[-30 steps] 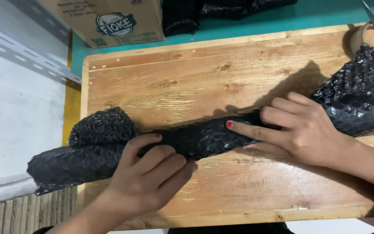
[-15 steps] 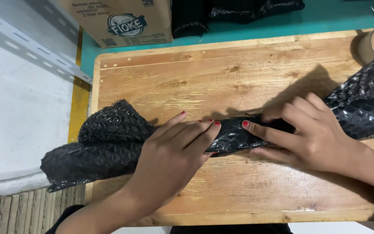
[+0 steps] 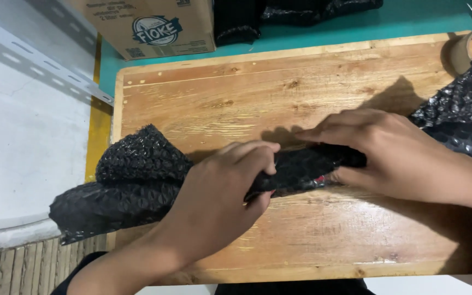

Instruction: The person wraps an object in bubble wrap, then wraps it in black plastic and secures it with tape.

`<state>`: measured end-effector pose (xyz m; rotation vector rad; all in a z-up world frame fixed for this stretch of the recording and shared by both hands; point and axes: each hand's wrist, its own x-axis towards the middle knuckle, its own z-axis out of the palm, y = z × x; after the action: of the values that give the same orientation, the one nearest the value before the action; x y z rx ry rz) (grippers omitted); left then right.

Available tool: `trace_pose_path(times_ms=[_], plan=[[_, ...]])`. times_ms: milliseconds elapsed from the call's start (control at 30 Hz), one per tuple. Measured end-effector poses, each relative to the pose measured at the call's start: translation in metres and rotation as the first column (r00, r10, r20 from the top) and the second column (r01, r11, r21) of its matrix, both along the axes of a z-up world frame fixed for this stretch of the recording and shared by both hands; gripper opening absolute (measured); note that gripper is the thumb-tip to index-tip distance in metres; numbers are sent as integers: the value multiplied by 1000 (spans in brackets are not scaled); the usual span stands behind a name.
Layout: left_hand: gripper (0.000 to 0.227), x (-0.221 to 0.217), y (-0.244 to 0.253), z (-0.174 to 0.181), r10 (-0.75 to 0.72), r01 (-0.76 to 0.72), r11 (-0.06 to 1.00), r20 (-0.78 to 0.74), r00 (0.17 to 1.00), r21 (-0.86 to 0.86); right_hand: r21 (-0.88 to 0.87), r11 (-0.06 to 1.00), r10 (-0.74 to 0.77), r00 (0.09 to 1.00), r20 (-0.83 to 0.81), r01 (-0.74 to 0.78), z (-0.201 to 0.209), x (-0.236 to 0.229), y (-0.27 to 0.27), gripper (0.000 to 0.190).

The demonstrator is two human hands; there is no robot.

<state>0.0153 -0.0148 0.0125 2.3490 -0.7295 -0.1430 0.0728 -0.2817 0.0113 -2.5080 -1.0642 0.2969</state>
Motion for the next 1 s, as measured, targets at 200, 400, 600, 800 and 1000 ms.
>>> trace_pose_path(times_ms=[200,400,600,800,1000], plan=[[53,20,-4,6,126,-111,991,-268,955,72,115,993,-13,991,-130,28,-5,5,6,27],[56,26,-6,4,83,-60,992,-207,975,114,156,984,-61,987,-149,84,-4,1,7,27],[54,30,-8,2,61,-47,997,-242,968,63,216,971,-70,985,-159,104,-3,6,8,25],[35,37,-18,23,157,-118,986,-431,888,116,263,960,-57,989,-140,93,-6,2,9,6],[29,37,-19,24,198,-151,978,-426,883,141,319,944,-52,994,-99,81,-7,3,9,4]])
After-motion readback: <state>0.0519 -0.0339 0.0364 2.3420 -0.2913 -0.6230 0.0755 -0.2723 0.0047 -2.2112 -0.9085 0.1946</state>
